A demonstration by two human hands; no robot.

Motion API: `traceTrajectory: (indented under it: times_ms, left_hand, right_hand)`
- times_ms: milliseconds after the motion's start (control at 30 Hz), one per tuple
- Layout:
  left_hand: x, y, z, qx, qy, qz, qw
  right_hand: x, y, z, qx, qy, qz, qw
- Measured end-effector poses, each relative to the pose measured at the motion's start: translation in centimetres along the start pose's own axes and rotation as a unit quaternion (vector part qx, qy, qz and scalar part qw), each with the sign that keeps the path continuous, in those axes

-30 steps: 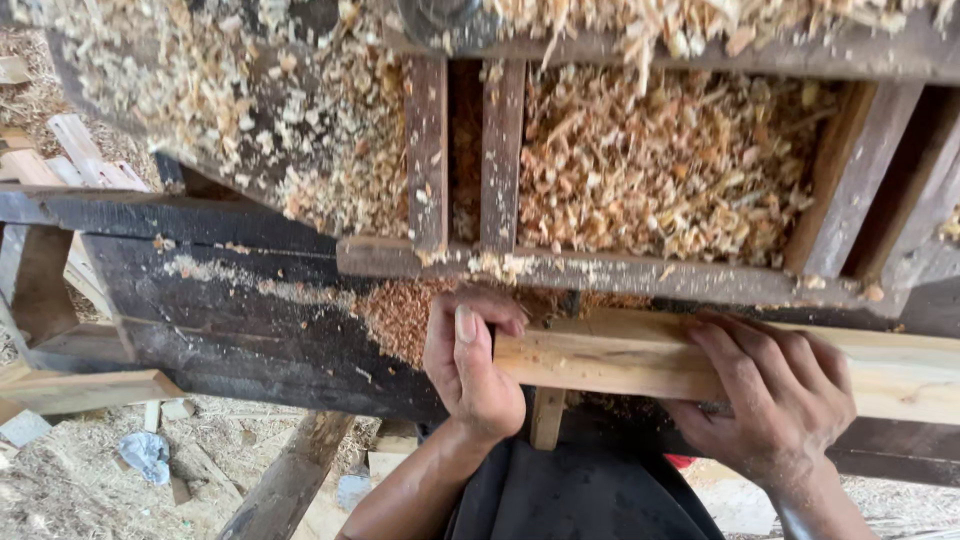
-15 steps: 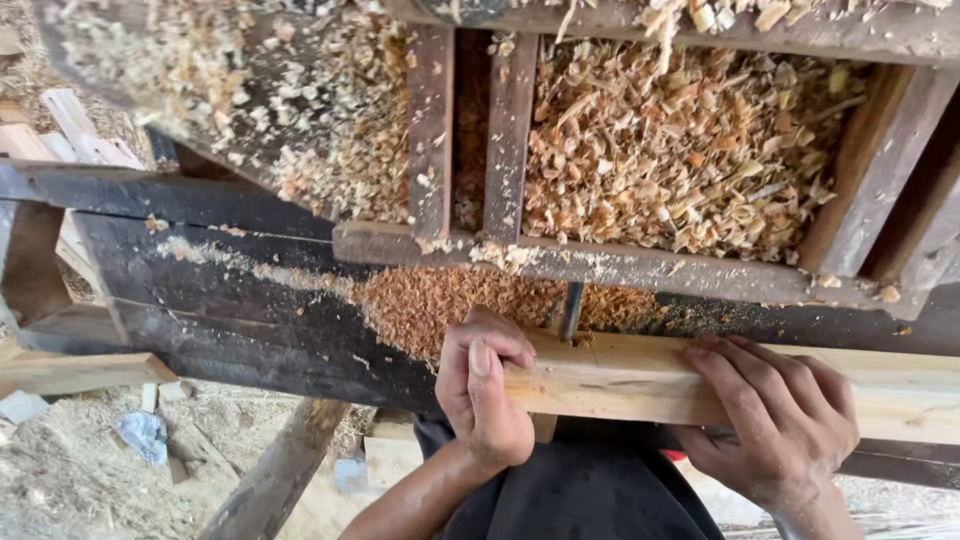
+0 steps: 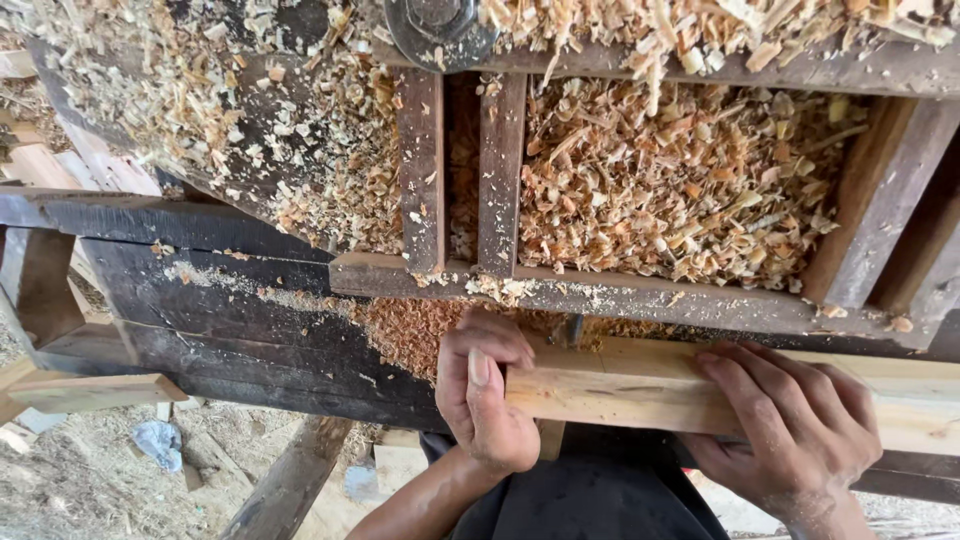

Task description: The person uses a stationary power tool to shape a rectangular piece of wood, repeatedly pushing it against the blade to carve out sections and smooth the surface. The operator handles the wood with both hands, rotating it to work on different sides while wood shavings accumulate around the machine.

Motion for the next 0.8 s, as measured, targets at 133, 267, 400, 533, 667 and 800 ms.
traceTrajectory:
  times_ms: [133, 267, 400, 533, 667, 800]
  left_hand:
    - [0.4, -0.1, 0.4, -0.016, 0.039, -0.016, 0.999]
    - [0.6, -0.2, 0.8, -0.023, 0.036, 0.008, 0.999]
    - [0.8, 0.0, 0.8, -0.015, 0.062, -0.003, 0.998]
    - [-0.3, 0.8, -0.9, 0.016, 0.010, 0.071, 0.997]
    - [-0.8, 1.4, -2.6, 0.000, 0.046, 0.091, 0.995]
    - [-0.5, 0.9, -2.4, -0.005, 0.032, 0.047, 0.998]
  right_hand:
    - [0.1, -0.1, 0.6, -0.006, -0.006, -0.023, 1.000]
    - [-0.3, -0.2, 0.6, -0.008, -0.013, -0.025, 1.000]
    - [-0.5, -0.3, 0.1, 0.010, 0.006, -0.054, 0.998]
    - [0.0, 0.4, -0.3, 0.022, 0.012, -0.027, 0.999]
    - [0.6, 1.2, -0.3, 0.013, 0.025, 0.014, 1.000]
    - [0.2, 1.1, -0.6, 0.001, 0.010, -0.008, 1.000]
Point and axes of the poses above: each hand's wrist, its own z-axis towards the middle knuckle, its own y-axis out of the back of the hand, x = y × z, the point moved 3 cm from there along z, towards the middle knuckle, and after that the axes turned 14 degrees about -x, right-handed, at the moved point
